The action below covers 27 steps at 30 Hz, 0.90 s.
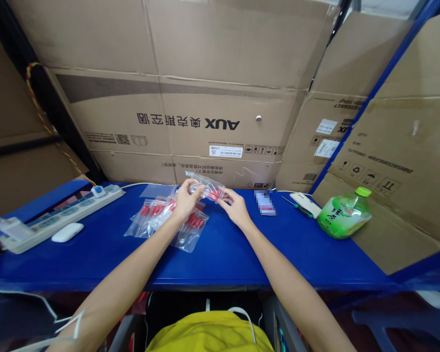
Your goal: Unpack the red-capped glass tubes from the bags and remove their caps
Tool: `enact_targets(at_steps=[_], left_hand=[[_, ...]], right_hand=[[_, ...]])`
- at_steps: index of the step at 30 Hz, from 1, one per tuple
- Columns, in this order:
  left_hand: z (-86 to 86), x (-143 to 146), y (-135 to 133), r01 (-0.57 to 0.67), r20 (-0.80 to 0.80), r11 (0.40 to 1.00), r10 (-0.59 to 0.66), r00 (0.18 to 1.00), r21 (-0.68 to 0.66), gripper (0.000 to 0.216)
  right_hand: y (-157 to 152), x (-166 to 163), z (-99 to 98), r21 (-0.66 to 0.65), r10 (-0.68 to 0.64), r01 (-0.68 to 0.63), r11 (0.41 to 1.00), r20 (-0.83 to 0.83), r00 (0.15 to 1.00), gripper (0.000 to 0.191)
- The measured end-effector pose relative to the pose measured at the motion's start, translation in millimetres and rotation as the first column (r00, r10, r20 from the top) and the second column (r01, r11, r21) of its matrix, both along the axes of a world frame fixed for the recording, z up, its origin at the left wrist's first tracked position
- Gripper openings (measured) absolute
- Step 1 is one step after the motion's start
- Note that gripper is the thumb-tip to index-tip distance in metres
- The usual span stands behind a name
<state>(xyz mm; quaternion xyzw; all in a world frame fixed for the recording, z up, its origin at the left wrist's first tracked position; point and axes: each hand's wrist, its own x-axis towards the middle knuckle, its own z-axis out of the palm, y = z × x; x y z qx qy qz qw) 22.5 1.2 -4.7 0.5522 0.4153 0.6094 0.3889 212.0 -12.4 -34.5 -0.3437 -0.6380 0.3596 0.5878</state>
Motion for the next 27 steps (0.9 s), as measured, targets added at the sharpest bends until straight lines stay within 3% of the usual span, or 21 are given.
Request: enact_targets(at_steps=[6, 12, 21, 27], left_hand=[[3.9, 3.9, -4.0, -0.050, -0.082, 0.992, 0.060, 0.995, 0.117, 0.039], [1.2, 3.9, -2.8, -0.062, -0.071, 0.993, 0.069, 0.995, 0.099, 0.038], [4.8, 0.5, -5.9, 0.159, -0.035, 0.986, -0.157, 0.987, 0.055, 0.042], [0.4, 3.3, -2.9, 0.107, -0.118, 0.990, -0.095, 0.988, 0.094, 0.043]], right_hand=[[-0.3, 2.8, 3.5, -0.141, 0.149, -0.170, 0.975, -0.145, 0.978, 0.059], [-5.0, -1.0, 6.7, -0.170, 0.146, -0.185, 0.968, -0.217, 0.965, 0.059], [-8.7, -3.6, 8.3, -0.152, 0.116, -0.155, 0.976, -0.242, 0.963, 0.046], [-6.5, -2.7, 6.2, -0.130, 0.142, -0.168, 0.977, -0.192, 0.971, 0.042]])
